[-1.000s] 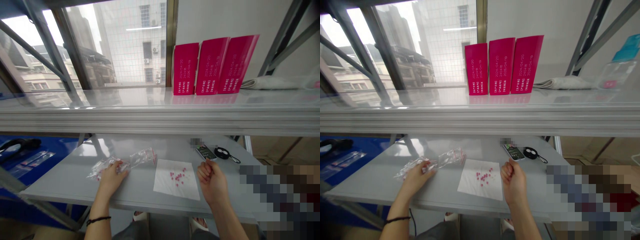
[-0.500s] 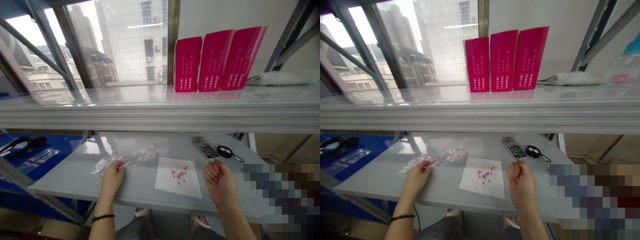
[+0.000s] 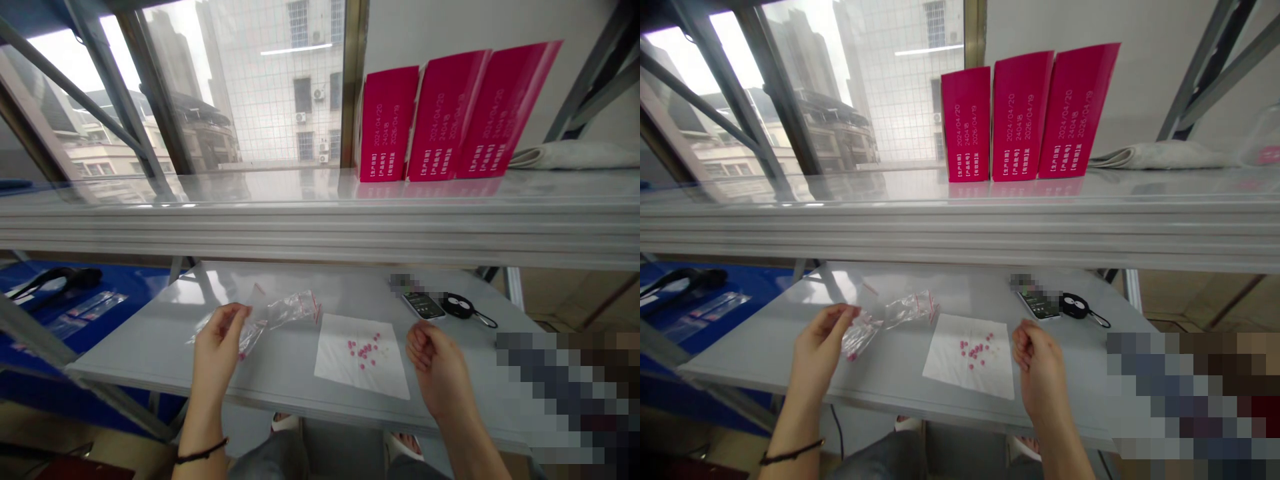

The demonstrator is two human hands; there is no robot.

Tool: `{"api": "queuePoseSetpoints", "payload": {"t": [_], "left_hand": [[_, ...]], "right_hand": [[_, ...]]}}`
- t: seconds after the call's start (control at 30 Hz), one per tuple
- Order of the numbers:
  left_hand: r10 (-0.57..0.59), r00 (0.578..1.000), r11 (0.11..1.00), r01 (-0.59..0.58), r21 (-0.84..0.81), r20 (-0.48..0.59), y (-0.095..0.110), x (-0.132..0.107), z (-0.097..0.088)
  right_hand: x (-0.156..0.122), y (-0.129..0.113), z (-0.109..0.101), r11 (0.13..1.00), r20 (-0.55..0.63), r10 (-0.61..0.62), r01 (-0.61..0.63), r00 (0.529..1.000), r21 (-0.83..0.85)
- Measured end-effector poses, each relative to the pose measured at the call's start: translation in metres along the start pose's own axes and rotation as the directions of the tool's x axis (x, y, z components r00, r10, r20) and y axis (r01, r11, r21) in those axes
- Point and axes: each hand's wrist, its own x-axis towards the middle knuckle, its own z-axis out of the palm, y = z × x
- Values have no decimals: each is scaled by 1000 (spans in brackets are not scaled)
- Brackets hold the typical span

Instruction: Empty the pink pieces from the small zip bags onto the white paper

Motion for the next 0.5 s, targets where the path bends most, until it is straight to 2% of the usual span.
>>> {"api": "queuePoseSetpoints", "payload": {"t": [0.07, 0.1, 0.17, 0.23, 0.3, 0.33, 0.37, 0.4, 0.5], "left_hand": [[8, 982, 983, 27, -182, 190, 9, -7, 6], [16, 955, 973, 53, -224, 297, 14, -12, 10], [38, 868, 964, 98, -246, 495, 24, -23, 19], [64, 758, 956, 140, -257, 649, 33, -33, 27], [97, 671, 952, 153, -265, 735, 39, -41, 35], [109, 648, 952, 149, -266, 754, 41, -43, 39], [115, 644, 955, 140, -263, 756, 41, -45, 42], [110, 659, 959, 127, -255, 744, 40, -46, 45], [72, 742, 976, 86, -201, 666, 34, -47, 53]], "right_hand": [[-7, 6, 6, 980, 112, -32, 53, 993, -194], [-11, 9, 10, 957, 190, -29, 83, 981, -279], [-21, 15, 18, 901, 349, 13, 140, 937, -410], [-30, 20, 26, 851, 468, 63, 198, 881, -487], [-35, 24, 32, 806, 558, 105, 259, 823, -533], [-36, 25, 34, 788, 595, 124, 285, 794, -545], [-36, 25, 35, 777, 623, 135, 308, 771, -549], [-36, 24, 35, 770, 641, 138, 326, 755, -549], [-31, 21, 32, 777, 640, 113, 334, 760, -533]]}}
